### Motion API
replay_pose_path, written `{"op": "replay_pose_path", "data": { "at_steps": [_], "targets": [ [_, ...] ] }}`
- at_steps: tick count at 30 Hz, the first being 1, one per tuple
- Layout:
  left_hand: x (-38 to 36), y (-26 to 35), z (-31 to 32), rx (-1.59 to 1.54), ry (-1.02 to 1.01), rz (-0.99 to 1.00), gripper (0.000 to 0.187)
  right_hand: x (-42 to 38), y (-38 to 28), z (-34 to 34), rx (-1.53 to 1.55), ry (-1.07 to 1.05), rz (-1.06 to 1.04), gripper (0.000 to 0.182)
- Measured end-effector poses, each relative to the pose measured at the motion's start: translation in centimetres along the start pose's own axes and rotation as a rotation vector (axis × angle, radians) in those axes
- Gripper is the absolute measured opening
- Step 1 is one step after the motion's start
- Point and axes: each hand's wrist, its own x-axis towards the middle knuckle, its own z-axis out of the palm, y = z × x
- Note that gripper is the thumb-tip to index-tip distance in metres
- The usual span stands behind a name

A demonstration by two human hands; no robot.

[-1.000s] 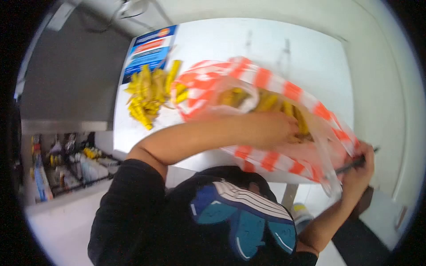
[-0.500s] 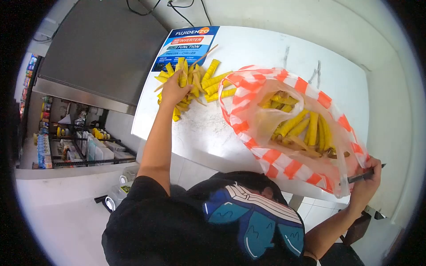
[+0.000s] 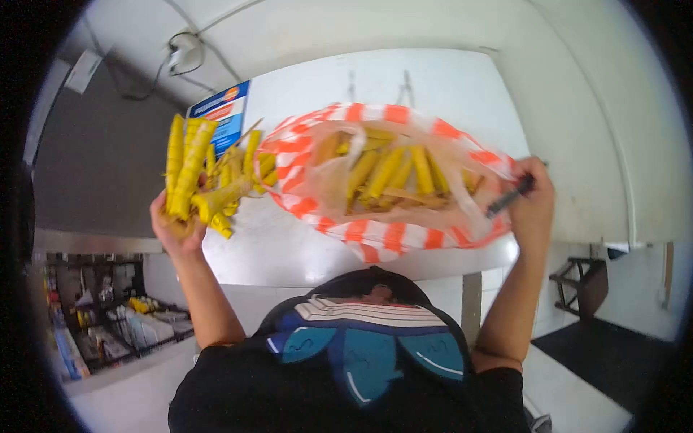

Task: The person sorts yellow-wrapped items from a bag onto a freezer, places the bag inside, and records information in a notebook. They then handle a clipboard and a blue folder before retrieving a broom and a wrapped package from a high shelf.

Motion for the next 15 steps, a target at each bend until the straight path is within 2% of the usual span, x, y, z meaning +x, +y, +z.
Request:
{"op": "replay_pose_path", "data": {
  "at_steps": [1, 2, 5, 7, 9, 11, 13, 15],
  "targets": [
    [-0.2, -0.5, 1.5, 0.006, -0.131, -0.004, 0.056, 0.0, -0.8, 0.3, 0.036, 0.007, 0.055, 0.021],
    [-0.2, -1.4, 3.6, -0.193, -0.313, -0.089, 0.060, 0.1, -1.0, 0.4, 0.042, 0.019, 0.079, 0.020],
    [-0.3, -5.4, 9.3, -0.271, -0.403, -0.061, 0.062, 0.0, -1.0, 0.7, 0.197, 0.037, 0.148, 0.019],
    [0.1, -9.0, 10.8, -0.207, -0.319, -0.008, 0.066, 0.0, -0.9, 0.6, 0.274, 0.038, 0.178, 0.019],
    [0.7, -13.8, 10.3, -0.072, -0.375, -0.046, 0.068, -0.1, -0.2, 0.5, 0.314, 0.044, 0.173, 0.020],
    [0.8, -17.3, 10.5, 0.303, -0.440, -0.215, 0.065, -0.2, -0.2, 0.5, 0.360, 0.033, 0.197, 0.021],
    [0.6, -23.8, 9.2, 0.403, -0.368, -0.345, 0.060, -0.4, -0.7, 0.7, 0.401, 0.009, 0.216, 0.021],
    [0.7, -27.7, 8.8, 0.642, -0.380, -0.452, 0.057, -0.6, -1.1, 1.1, 0.437, -0.042, 0.226, 0.022]
  ]
}}
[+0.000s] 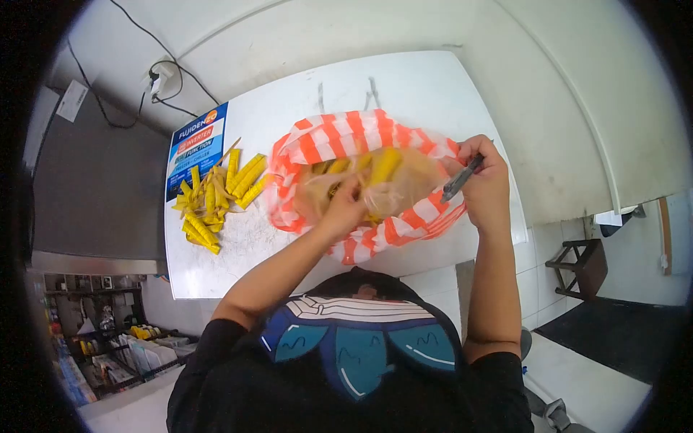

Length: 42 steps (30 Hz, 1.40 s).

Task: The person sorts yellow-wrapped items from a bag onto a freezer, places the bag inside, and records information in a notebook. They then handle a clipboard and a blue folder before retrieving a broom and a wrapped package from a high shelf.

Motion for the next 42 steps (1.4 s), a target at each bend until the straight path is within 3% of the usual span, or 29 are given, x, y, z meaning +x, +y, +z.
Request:
{"op": "replay_pose_path", "data": {
  "at_steps": [4, 6, 9, 12, 14, 16, 17, 18, 19, 20, 23, 26, 27, 29, 32, 35, 38, 42],
  "targets": [
    [2.9, -2.6, 2.7, 0.171, 0.057, 0.422, 0.070, -0.1, -0.7, -0.2, -0.206, 0.086, -0.282, 0.022],
    [1.5, 0.5, 2.8, 0.785, 0.274, 0.693, 0.070, 0.3, -1.0, -1.1, -0.140, 0.096, -0.287, 0.023],
    [-3.0, 6.2, 0.2, 1.020, 0.169, 0.520, 0.060, 1.0, -1.2, -4.1, -0.061, 0.068, -0.201, 0.021],
    [-6.9, 11.6, -5.9, 0.721, 0.074, 0.485, 0.043, 1.0, -3.7, -5.4, 0.087, 0.058, -0.249, 0.016],
    [-9.6, 11.7, -11.4, 0.500, 0.413, 0.446, 0.035, 1.1, -4.7, -6.5, 0.103, 0.017, -0.255, 0.014],
    [-10.6, 9.3, -19.4, 0.643, 1.030, 0.391, 0.040, 0.8, -4.7, -6.6, 0.114, 0.014, -0.240, 0.013],
    [-12.2, 8.9, -22.4, 0.962, 1.244, 0.307, 0.056, 0.8, -4.6, -6.6, 0.116, 0.011, -0.232, 0.013],
    [-13.4, 7.3, -25.2, 1.026, 1.402, -0.078, 0.073, 0.9, -4.6, -6.5, 0.125, 0.002, -0.231, 0.013],
    [-13.5, 6.1, -27.1, 0.815, 1.552, -0.291, 0.074, 1.0, -4.4, -6.4, 0.136, -0.008, -0.231, 0.013],
    [-13.5, 5.1, -28.8, 0.589, 1.677, -0.498, 0.076, 1.1, -4.2, -6.3, 0.148, -0.014, -0.235, 0.013],
    [-13.9, 1.1, -32.6, 0.681, 1.535, -0.658, 0.080, 1.3, -4.1, -5.8, 0.111, -0.051, -0.244, 0.014],
    [-15.2, -2.4, -36.0, 0.418, 1.530, -0.383, 0.078, 1.1, -4.6, -5.2, 0.121, 0.013, -0.228, 0.014],
    [-16.0, -3.2, -36.1, 0.283, 1.518, -0.199, 0.073, 1.1, -4.6, -5.4, 0.121, 0.001, -0.227, 0.014],
    [-17.8, -4.8, -34.9, 0.013, 1.452, 0.168, 0.064, 0.9, -4.3, -5.9, 0.123, -0.014, -0.229, 0.014],
    [-19.8, -3.1, -31.6, -0.296, 1.369, 0.447, 0.046, 0.4, -4.8, -5.8, 0.137, -0.012, -0.190, 0.015],
    [-20.3, -3.5, -31.5, -0.220, 1.371, 0.591, 0.042, 0.6, -4.2, -6.3, 0.116, -0.025, -0.216, 0.016],
    [-20.4, -2.7, -31.2, 0.206, 1.424, 0.662, 0.044, 0.3, -4.3, -5.4, 0.158, -0.036, -0.203, 0.016],
    [-20.5, -0.8, -30.6, 0.190, 1.407, 0.689, 0.044, 0.6, -4.4, -5.5, 0.120, -0.038, -0.220, 0.016]
  ]
}}
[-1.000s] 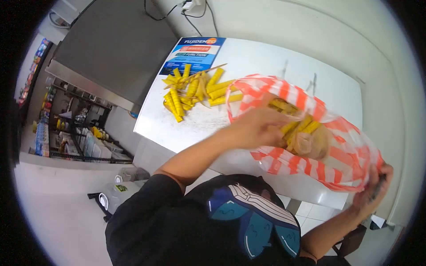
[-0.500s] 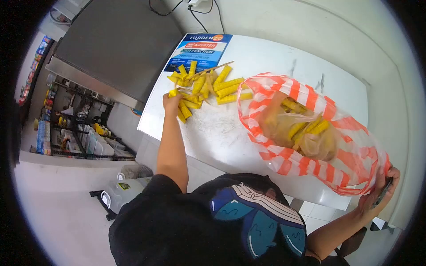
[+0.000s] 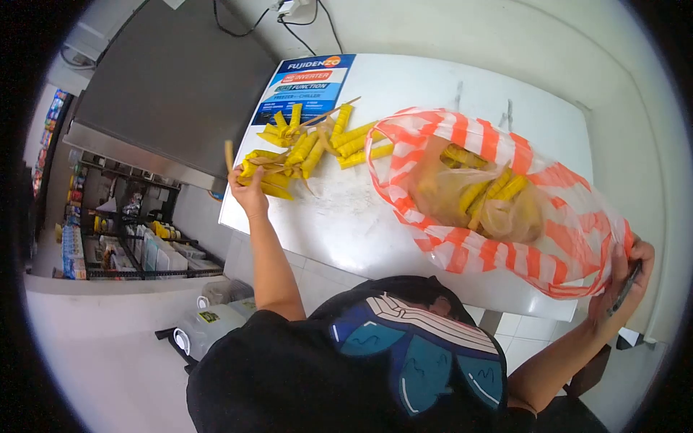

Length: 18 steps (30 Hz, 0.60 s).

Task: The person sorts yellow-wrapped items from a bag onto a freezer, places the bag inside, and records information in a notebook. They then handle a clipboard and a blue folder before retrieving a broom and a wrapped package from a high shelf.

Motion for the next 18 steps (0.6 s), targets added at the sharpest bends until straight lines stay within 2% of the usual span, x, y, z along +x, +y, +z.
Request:
{"op": "replay_pose_path", "data": {
  "at_steps": [6, 8, 9, 10, 11, 12, 15, 16, 18],
  "targets": [
    [1.2, 5.5, 2.3, -0.152, -0.058, -0.018, 0.042, 0.1, -0.4, 0.9, -0.032, -0.056, -0.021, 0.015],
    [1.7, 8.0, 3.2, -0.134, -0.103, 0.014, 0.041, 0.1, -0.3, 1.3, -0.032, -0.055, -0.048, 0.016],
    [2.3, 9.3, 3.2, -0.010, -0.099, -0.004, 0.041, 0.0, -0.1, 1.2, -0.066, -0.050, -0.063, 0.017],
    [2.8, 10.4, 3.3, -0.006, -0.151, 0.026, 0.041, 0.0, -0.1, 1.3, -0.095, -0.027, -0.084, 0.018],
    [2.9, 12.9, 3.9, 0.124, -0.173, 0.033, 0.041, -0.1, 0.0, 1.7, -0.130, 0.000, -0.104, 0.018],
    [3.4, 13.6, 4.2, -0.073, -0.271, 0.126, 0.033, -0.1, 0.0, 1.9, -0.166, 0.028, -0.123, 0.019],
    [3.6, 19.9, 6.2, -0.097, -0.452, 0.132, 0.026, -0.1, 0.0, 2.6, -0.106, 0.044, -0.075, 0.021],
    [3.7, 21.0, 6.9, -0.197, -0.571, 0.129, 0.027, -0.2, 0.0, 2.9, -0.083, 0.055, -0.075, 0.022],
    [2.8, 23.9, 9.5, -0.212, -0.648, 0.128, 0.032, -0.2, -0.1, 3.7, -0.029, 0.066, -0.066, 0.023]
  ]
}}
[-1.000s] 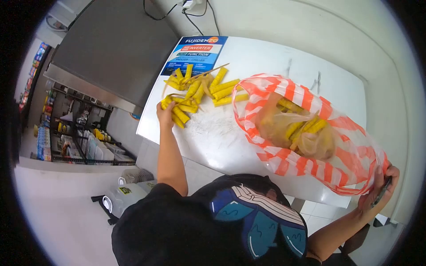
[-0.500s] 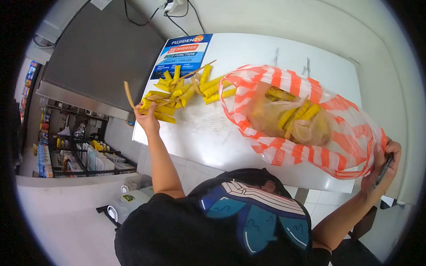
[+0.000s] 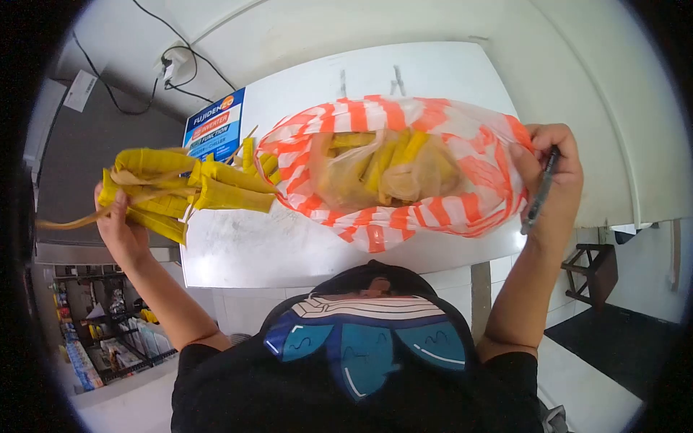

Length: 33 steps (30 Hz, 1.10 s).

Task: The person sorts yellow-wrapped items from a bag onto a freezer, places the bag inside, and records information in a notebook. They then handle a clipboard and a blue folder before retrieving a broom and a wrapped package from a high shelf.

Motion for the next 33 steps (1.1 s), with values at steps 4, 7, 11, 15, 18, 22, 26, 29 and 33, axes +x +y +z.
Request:
{"op": "replay_pose_path", "data": {
  "at_steps": [4, 7, 11, 15, 18, 22, 26, 29, 33],
  "targets": [
    [1.8, 1.2, 7.9, -0.213, -0.058, -0.080, 0.036, -0.1, 0.3, 0.5, 0.036, 0.009, 0.018, 0.023],
    [1.6, 0.3, 13.4, -0.237, -0.111, -0.011, 0.037, -0.1, -0.1, 0.8, 0.053, 0.012, 0.017, 0.023],
    [-2.8, -4.1, 21.6, -0.091, -0.391, 0.346, 0.047, -0.2, -0.5, 0.7, 0.067, 0.047, 0.034, 0.022],
    [-5.9, -10.5, 26.3, 0.397, -1.163, 0.519, 0.063, 0.4, -0.9, 1.8, 0.069, 0.044, -0.010, 0.022],
    [-6.2, -11.0, 28.0, 0.829, -1.251, 0.427, 0.071, 0.3, -1.3, 2.3, 0.025, 0.025, -0.058, 0.022],
    [-6.5, -10.0, 30.1, 0.672, -1.192, 0.414, 0.078, 1.0, -0.8, 2.0, 0.006, 0.018, -0.167, 0.021],
    [-6.0, -8.5, 28.5, 0.759, -0.927, 0.241, 0.078, 2.9, -0.5, -1.2, 0.114, -0.028, -0.177, 0.016],
    [-3.0, -7.2, 25.3, 0.891, -0.726, 0.212, 0.070, 3.4, 0.4, -3.9, 0.143, 0.003, -0.157, 0.013],
    [0.9, -5.2, 17.9, 0.742, -0.788, 0.214, 0.042, 2.9, -0.5, -3.4, 0.086, 0.024, -0.143, 0.013]
  ]
}}
